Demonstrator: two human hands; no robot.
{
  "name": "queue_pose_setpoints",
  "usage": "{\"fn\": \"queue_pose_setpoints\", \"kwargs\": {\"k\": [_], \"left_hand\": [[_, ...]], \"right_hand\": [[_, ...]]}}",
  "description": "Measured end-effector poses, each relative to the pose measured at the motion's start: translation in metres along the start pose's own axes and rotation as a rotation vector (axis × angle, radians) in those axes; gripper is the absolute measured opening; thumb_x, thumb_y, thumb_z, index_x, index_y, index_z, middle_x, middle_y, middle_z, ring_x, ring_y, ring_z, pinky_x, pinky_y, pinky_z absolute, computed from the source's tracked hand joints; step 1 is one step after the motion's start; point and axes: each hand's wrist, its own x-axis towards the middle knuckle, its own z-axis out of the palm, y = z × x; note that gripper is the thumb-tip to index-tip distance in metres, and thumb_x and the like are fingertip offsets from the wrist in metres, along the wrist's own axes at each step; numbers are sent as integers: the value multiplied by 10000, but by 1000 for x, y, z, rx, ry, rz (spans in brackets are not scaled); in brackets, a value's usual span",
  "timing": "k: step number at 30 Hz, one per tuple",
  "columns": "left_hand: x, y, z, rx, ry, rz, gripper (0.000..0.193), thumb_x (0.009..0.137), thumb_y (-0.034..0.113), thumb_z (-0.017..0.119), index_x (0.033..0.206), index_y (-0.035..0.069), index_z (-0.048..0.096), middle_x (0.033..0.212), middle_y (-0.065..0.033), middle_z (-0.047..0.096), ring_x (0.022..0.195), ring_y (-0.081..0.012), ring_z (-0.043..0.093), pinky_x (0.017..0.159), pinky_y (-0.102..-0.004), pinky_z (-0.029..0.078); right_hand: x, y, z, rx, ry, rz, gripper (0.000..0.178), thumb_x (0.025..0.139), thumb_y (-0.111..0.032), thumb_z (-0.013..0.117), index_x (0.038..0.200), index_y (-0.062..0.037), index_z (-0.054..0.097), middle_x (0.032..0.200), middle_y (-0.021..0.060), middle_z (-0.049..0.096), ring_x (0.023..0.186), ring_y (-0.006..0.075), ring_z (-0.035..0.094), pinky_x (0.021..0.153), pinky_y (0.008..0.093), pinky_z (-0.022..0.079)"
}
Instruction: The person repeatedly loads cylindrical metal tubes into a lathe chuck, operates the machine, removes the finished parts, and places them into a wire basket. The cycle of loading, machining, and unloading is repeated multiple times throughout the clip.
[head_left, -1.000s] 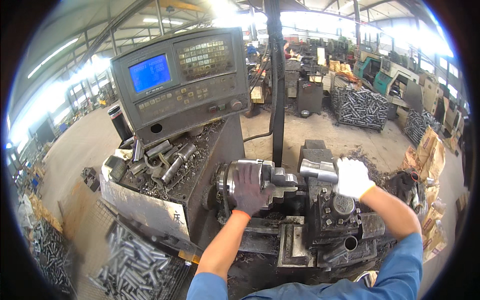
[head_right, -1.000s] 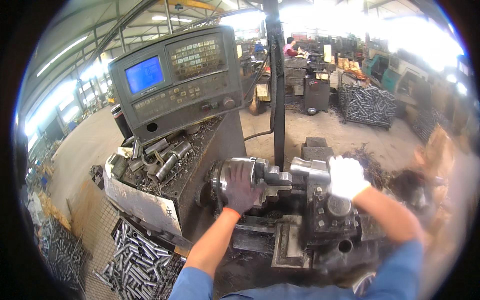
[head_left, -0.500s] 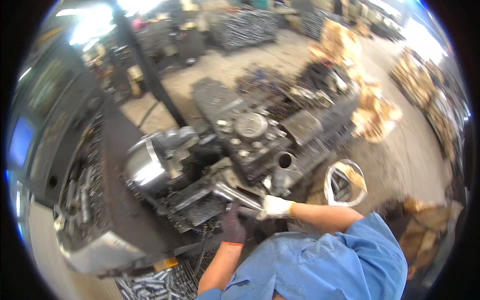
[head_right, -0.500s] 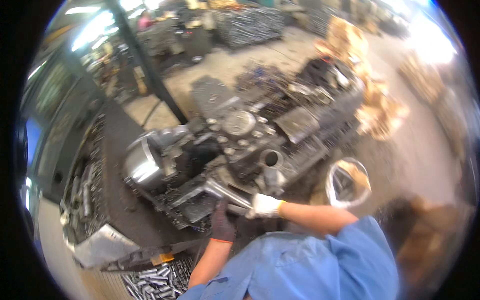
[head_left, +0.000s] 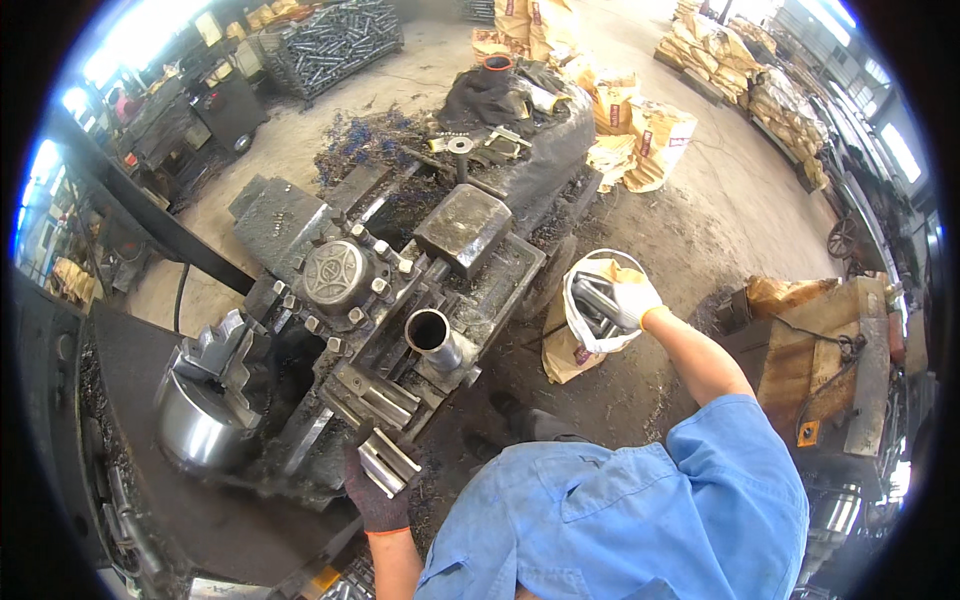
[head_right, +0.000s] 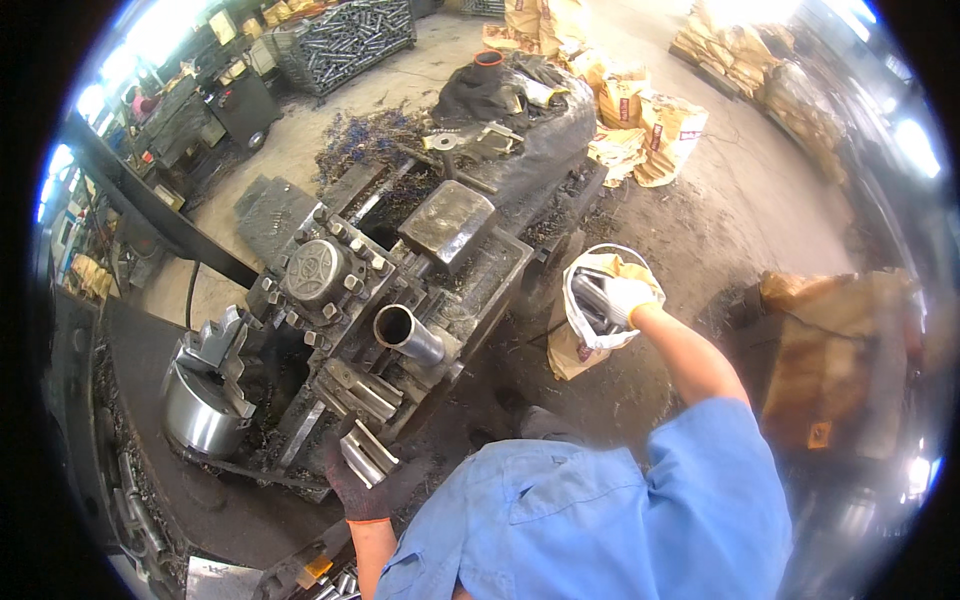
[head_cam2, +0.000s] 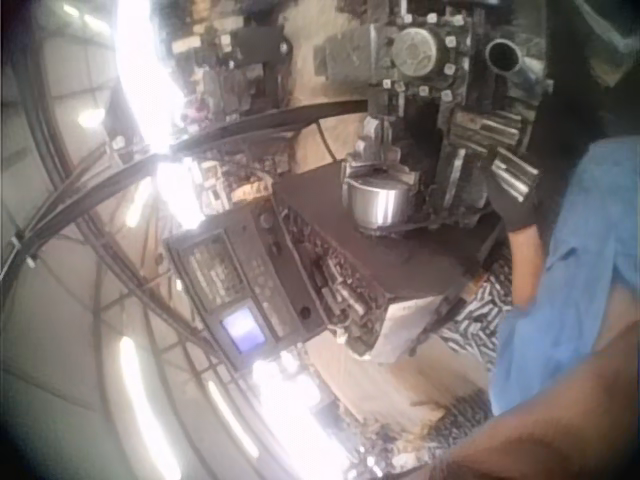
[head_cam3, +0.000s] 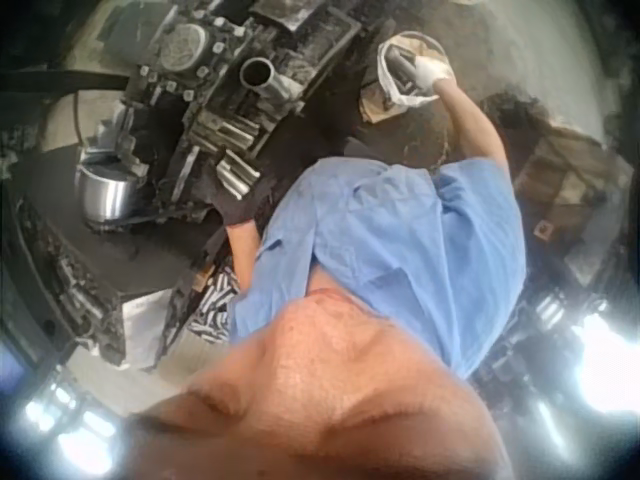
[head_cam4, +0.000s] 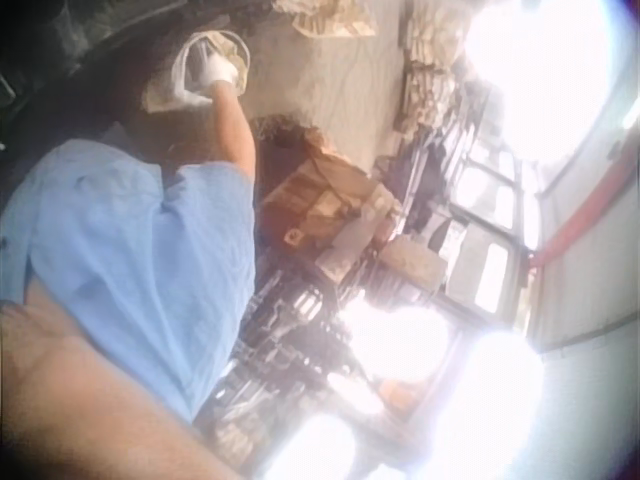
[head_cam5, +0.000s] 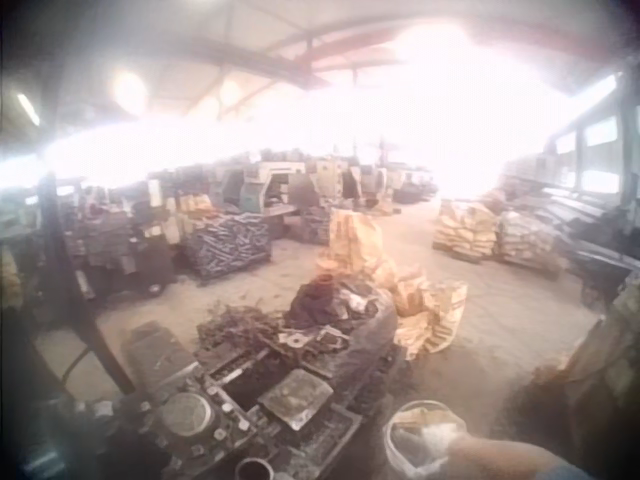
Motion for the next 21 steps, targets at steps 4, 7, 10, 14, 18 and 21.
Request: {"fn": "queue_pose_setpoints", "kwargs": {"k": [4,7,10,14,18,21], "left_hand": [[2,-2,19,71,-126,15,547,1082,456,570,1487,88,584,1268,-132,690,1006,-294,739,870,-478,630],[-9,-4,26,-73,-77,-123,555,1080,455,617,1498,97,544,1077,-166,732,890,-358,764,763,-509,659],[-22,-3,31,109,-16,-129,625,1071,546,610,1505,103,529,1140,-158,731,960,-296,769,804,-454,663],[-24,1,22,-20,-73,-20,595,1069,546,623,1382,41,623,1099,-104,732,982,-264,737,932,-428,628],[-8,11,-18,150,154,152,522,1064,489,617,1325,38,652,1098,-129,736,933,-280,734,860,-437,637],[-4,20,-47,-28,137,164,482,1084,488,575,1302,71,679,1125,-103,742,950,-249,729,819,-413,634]], "right_hand": [[-5,-140,-47,474,0,-642,915,801,-422,799,1573,-48,482,1420,222,674,1258,362,679,1060,447,540],[-28,-246,-61,457,-51,-834,742,791,-399,824,1434,-98,609,1262,201,735,1133,362,721,970,450,582],[-51,-291,-65,327,-45,-952,438,820,-313,767,1203,-103,737,1062,186,772,942,421,741,845,487,605],[-90,-330,-23,493,-30,-1405,488,915,-184,671,1382,-49,633,1199,240,715,1002,439,731,877,517,595],[-94,-372,24,16,-22,-844,454,938,-290,657,1285,-3,604,1040,257,732,952,430,745,864,548,579],[-80,-381,22,107,-173,-834,463,913,-376,715,1159,10,644,984,254,759,923,417,761,833,525,587]]}}
